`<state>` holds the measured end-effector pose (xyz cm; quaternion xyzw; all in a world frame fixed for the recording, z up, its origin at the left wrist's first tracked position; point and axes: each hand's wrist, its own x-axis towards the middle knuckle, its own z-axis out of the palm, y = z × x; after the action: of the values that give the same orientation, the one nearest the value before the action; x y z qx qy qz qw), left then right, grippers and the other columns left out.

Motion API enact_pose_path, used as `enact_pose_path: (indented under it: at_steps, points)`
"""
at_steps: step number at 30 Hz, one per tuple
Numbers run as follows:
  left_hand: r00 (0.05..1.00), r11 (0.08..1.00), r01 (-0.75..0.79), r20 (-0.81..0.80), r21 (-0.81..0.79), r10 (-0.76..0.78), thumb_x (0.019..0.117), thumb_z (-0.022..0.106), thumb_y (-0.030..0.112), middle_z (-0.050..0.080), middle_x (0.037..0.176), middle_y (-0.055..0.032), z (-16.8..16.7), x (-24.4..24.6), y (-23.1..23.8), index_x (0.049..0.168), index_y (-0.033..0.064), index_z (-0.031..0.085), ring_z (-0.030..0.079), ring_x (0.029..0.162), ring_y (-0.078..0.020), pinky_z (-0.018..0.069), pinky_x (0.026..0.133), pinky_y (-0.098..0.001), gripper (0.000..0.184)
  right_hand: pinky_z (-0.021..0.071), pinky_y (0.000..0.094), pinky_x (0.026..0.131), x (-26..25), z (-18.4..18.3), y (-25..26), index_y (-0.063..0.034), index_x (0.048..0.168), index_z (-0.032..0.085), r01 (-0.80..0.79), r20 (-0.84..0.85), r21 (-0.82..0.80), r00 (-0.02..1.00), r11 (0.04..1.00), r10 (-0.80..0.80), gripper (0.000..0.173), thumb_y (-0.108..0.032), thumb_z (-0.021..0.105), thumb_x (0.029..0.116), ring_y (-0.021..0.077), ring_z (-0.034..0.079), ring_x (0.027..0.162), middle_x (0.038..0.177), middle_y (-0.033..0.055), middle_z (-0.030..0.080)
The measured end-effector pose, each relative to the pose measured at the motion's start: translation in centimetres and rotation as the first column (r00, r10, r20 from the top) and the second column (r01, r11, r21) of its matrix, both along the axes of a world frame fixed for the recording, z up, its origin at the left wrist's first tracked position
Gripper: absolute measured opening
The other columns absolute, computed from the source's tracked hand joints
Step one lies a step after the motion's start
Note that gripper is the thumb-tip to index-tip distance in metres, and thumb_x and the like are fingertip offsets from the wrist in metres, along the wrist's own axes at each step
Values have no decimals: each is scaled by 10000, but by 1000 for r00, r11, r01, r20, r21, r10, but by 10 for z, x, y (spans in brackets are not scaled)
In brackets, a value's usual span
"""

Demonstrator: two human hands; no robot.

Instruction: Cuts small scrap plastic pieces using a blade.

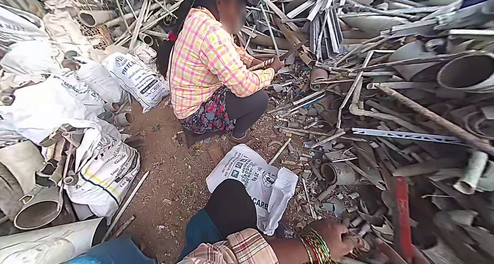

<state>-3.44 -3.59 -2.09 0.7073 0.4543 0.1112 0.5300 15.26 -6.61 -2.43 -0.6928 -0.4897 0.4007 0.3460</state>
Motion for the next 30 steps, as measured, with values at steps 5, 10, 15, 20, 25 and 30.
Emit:
enact_pose_path:
  at_steps: [5, 10, 15, 20, 25, 30]
  points:
    - [1000, 999, 23, 4, -34, -22, 1091, 483, 233, 634, 1199, -347, 3, 0, -1, 1194, -143, 631, 603, 1189, -462, 425, 1047, -608, 417, 540, 291, 612, 0, 5, -2, 80, 1308, 517, -56, 60, -16, 997, 998, 57, 426, -163, 636, 980, 64, 584, 620, 914, 79, 612]
    - [991, 996, -35, 127, -87, 46, 1048, 539, 178, 664, 1101, -313, -6, 4, -4, 1102, -137, 664, 637, 1059, -416, 460, 965, -583, 343, 519, 285, 576, -11, 1, -10, 59, 1273, 544, -105, -15, -93, 994, 990, 104, 368, -208, 593, 1025, 66, 564, 575, 809, 37, 598]
    - [970, 972, -129, 179, -196, 165, 1061, 496, 215, 635, 967, -235, -9, 6, -5, 1077, -109, 639, 583, 821, -287, 475, 793, -488, 355, 506, 243, 562, -24, -12, -19, 35, 1227, 568, -130, -115, -80, 986, 988, 120, 390, -291, 398, 1096, 25, 549, 562, 759, -30, 591]
    - [881, 901, -249, 302, -356, 363, 1105, 441, 261, 501, 731, -29, -9, 10, -10, 1071, -54, 605, 463, 580, -86, 441, 588, -266, 357, 500, 224, 538, -23, -4, -24, 1, 1164, 548, -153, -173, -88, 975, 984, 137, 228, -191, 518, 1046, 20, 534, 523, 706, -51, 563]
    - [843, 865, -291, 318, -409, 434, 1134, 336, 300, 507, 751, -25, 1, 10, -13, 1144, -64, 590, 478, 590, -77, 442, 588, -239, 444, 508, 217, 521, -24, -1, -29, -10, 1169, 508, -132, -190, -130, 976, 983, 106, 204, -114, 588, 1012, 30, 544, 490, 663, -52, 555]
    - [931, 932, -219, 224, -289, 288, 1138, 273, 352, 572, 1003, -164, 9, 8, -16, 1274, -79, 522, 508, 742, -187, 462, 724, -356, 516, 523, 220, 485, -24, 0, -29, -7, 1230, 492, 19, -274, -105, 960, 994, -47, 232, -121, 544, 1035, 36, 563, 476, 699, -28, 607]
